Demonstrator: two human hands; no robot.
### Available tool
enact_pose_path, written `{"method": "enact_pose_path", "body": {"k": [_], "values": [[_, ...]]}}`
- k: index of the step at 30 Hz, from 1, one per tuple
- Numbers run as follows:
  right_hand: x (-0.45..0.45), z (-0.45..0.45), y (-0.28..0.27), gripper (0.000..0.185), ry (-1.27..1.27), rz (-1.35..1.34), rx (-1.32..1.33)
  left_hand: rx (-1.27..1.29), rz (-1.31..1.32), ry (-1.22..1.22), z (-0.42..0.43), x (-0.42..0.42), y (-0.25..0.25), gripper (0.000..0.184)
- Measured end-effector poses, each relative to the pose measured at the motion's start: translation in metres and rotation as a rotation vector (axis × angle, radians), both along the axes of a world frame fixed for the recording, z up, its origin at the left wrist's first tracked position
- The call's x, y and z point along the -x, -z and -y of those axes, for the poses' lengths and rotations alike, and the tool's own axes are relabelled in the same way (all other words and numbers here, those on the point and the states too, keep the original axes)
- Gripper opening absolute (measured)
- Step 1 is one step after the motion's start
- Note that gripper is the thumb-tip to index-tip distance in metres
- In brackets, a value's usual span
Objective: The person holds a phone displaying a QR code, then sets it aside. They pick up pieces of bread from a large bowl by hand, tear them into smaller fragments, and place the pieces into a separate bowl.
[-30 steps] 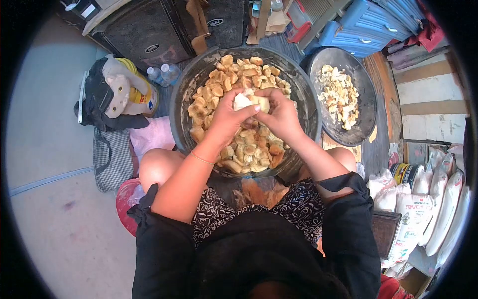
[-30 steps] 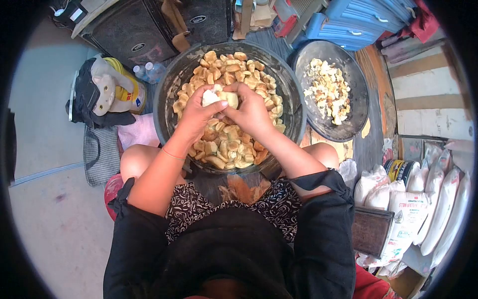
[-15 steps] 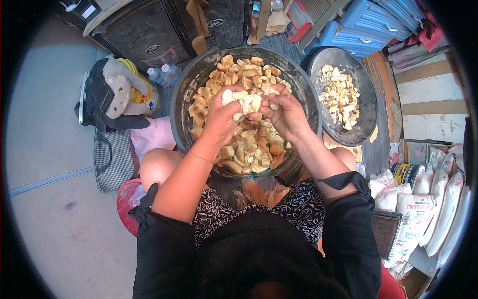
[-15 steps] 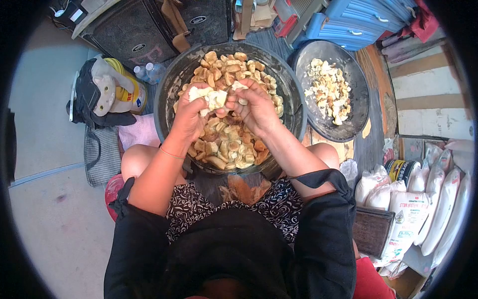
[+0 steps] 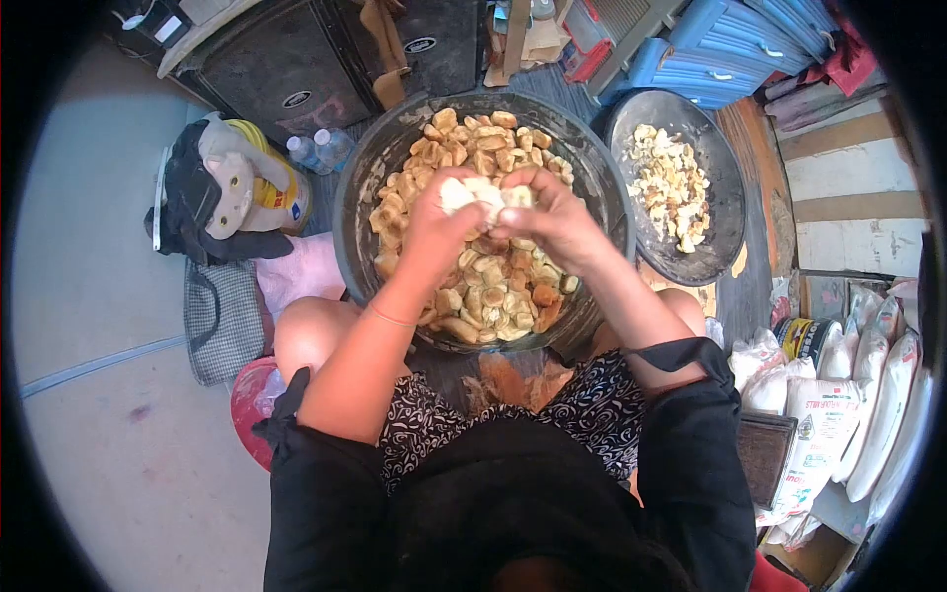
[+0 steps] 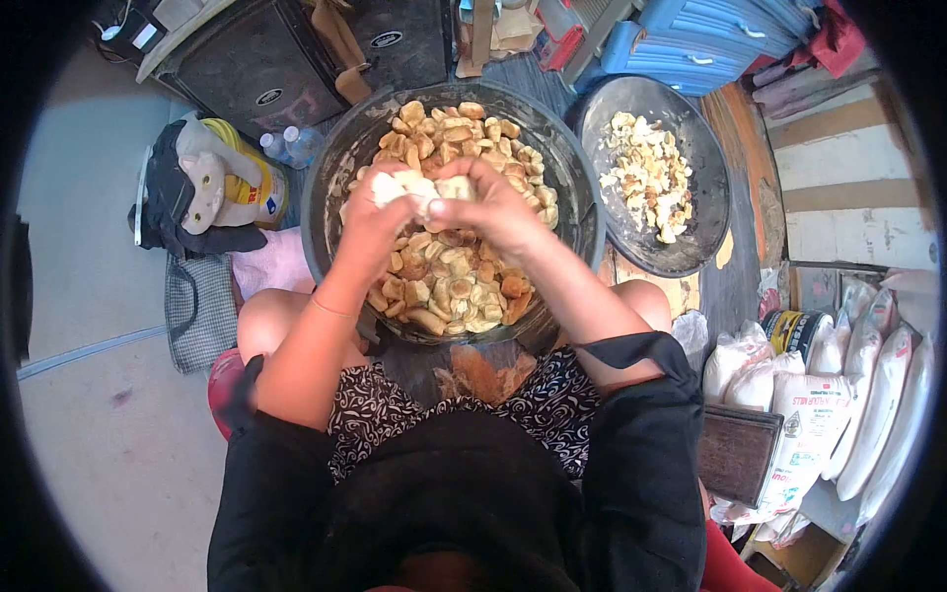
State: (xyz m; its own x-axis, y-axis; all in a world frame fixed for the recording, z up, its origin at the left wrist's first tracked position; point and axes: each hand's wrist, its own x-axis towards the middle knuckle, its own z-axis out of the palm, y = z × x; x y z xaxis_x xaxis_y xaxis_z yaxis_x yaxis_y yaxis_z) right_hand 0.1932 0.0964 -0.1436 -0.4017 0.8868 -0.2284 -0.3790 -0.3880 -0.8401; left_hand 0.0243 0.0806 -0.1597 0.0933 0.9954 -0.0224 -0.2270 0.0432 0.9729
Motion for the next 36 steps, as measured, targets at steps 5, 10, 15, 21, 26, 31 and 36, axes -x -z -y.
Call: {"method": "enact_pose_path", "body": {"k": [5, 10, 15, 21, 26, 31, 36], "values": [[-0.001, 0.005, 0.006, 0.030, -0.076, 0.435, -0.330, 0.179, 0.174, 0.021, 0.000, -0.008, 0.001, 0.019], [-0.012, -0.002, 0.008, 0.033, -0.058, 0.838, -0.630, 0.415, 0.302, -0.011, -0.001, -0.005, -0.011, 0.017], [0.003, 0.014, 0.032, 0.044, -0.052, -0.409, 0.370, -0.450, -0.693, 0.010, 0.001, -0.031, 0.020, 0.037], [-0.021, 0.006, 0.034, 0.035, 0.142, -0.177, 0.375, -0.452, -0.772, 0.111, 0.014, -0.045, 0.004, 0.070], [-0.140, -0.046, 0.011, 0.050, 0.539, -0.395, -0.001, -0.424, -1.055, 0.346, 0.029, 0.048, -0.071, 0.064], [-0.218, -0.051, 0.060, 0.086, 0.990, -0.413, 0.368, 0.008, -0.734, -0.238, 0.027, 0.211, 0.003, 0.034], [-0.095, -0.050, 0.097, 0.059, 0.492, 0.237, 0.212, 0.401, -1.566, 0.334, 0.017, 0.265, 0.160, 0.060]]}}
